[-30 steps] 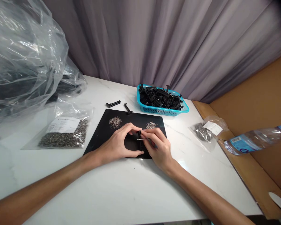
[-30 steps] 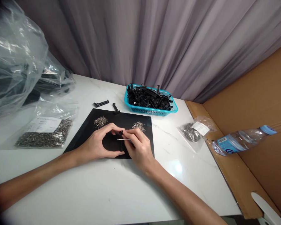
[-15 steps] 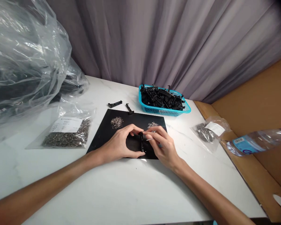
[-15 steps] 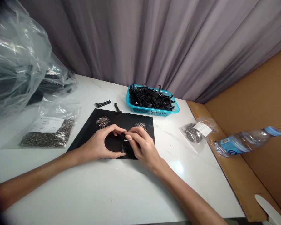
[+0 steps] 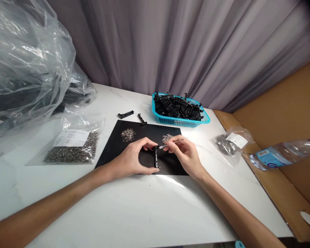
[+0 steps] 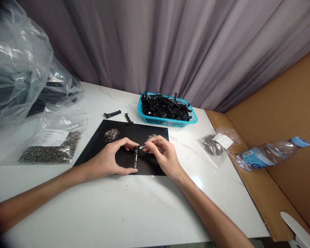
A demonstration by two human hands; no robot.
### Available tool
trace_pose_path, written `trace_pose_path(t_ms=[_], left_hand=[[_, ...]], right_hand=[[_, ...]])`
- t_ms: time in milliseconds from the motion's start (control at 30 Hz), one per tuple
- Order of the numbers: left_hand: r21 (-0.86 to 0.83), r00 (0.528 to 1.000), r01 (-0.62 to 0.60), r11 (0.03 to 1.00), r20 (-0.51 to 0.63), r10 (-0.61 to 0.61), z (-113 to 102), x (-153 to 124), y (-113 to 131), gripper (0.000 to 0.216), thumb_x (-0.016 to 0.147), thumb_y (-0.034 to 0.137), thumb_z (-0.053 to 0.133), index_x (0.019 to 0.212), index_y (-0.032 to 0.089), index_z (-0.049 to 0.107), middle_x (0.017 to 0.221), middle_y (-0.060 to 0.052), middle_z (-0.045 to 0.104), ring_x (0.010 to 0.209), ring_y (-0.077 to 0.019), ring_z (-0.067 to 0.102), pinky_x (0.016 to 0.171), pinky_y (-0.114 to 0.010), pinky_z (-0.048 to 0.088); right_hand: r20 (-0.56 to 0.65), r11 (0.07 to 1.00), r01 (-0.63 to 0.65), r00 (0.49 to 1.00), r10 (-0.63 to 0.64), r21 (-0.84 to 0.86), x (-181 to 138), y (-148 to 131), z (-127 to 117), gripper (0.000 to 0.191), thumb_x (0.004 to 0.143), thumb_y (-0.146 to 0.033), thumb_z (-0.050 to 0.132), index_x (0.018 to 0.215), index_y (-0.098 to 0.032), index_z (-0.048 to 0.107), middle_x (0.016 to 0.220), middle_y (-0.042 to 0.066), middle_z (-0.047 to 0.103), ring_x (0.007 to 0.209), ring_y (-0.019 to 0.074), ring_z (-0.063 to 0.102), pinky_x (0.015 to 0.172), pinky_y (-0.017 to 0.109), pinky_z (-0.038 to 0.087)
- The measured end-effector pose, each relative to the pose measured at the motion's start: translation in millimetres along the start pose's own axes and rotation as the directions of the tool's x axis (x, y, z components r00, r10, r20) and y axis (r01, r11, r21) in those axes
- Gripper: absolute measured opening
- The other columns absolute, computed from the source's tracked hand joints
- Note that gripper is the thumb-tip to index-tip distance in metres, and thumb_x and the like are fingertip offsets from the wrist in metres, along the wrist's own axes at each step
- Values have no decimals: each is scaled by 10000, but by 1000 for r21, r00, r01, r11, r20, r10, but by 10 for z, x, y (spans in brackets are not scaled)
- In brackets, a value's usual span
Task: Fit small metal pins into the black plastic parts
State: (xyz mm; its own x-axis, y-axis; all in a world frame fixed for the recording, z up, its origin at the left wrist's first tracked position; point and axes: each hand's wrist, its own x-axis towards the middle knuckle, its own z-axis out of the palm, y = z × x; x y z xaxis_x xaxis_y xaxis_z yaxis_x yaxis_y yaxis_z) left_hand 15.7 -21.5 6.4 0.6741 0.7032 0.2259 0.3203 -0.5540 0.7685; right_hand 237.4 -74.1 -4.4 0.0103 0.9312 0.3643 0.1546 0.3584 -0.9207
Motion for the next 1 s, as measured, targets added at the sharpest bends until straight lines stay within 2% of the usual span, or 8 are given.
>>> trace_pose_path(t_ms=[367, 800, 900, 1000], left_hand=[[34, 999, -49, 998, -2, 49, 24, -20, -75, 531, 663, 332, 891, 1114, 217, 635, 1088, -31, 687, 1000, -225, 644, 924, -391, 553], [56, 998, -59, 997, 5, 59, 56, -13, -74, 538, 664, 357, 884, 1127, 235, 636, 1087, -25, 692, 1007, -230, 657, 918, -391, 562], [47, 999, -47, 998, -24, 48, 30, -1, -69, 563, 671, 373, 880, 1156, 239, 626, 1115, -32, 696, 1019, -235, 663, 934, -401, 563], [30, 988, -23, 999, -154, 27, -80, 40, -95, 574, 701, 421, 866, 1183, 237, 613, 1134, -43, 697, 1040, -244, 668, 937, -409, 558]], right_hand=[[42, 1000, -31, 999, 30, 0, -42, 20, 42, 224, 970, -399, 690, 943, -188, 761, 896, 69, 783, 736, 164, 705, 715, 314, 608], [71, 998, -44, 996, 47, -36, -66, 20, 87, 238, 996, -409, 649, 933, -202, 746, 904, 56, 770, 730, 166, 690, 709, 319, 588], [-45, 994, 28, 998, -33, -102, -40, -23, 85, 283, 1057, -411, 536, 923, -209, 681, 930, 46, 702, 811, 163, 658, 774, 318, 559], [-177, 966, 139, 968, -179, -216, -4, -68, 76, 322, 1112, -359, 379, 912, -224, 591, 918, 34, 597, 869, 167, 595, 844, 333, 514]])
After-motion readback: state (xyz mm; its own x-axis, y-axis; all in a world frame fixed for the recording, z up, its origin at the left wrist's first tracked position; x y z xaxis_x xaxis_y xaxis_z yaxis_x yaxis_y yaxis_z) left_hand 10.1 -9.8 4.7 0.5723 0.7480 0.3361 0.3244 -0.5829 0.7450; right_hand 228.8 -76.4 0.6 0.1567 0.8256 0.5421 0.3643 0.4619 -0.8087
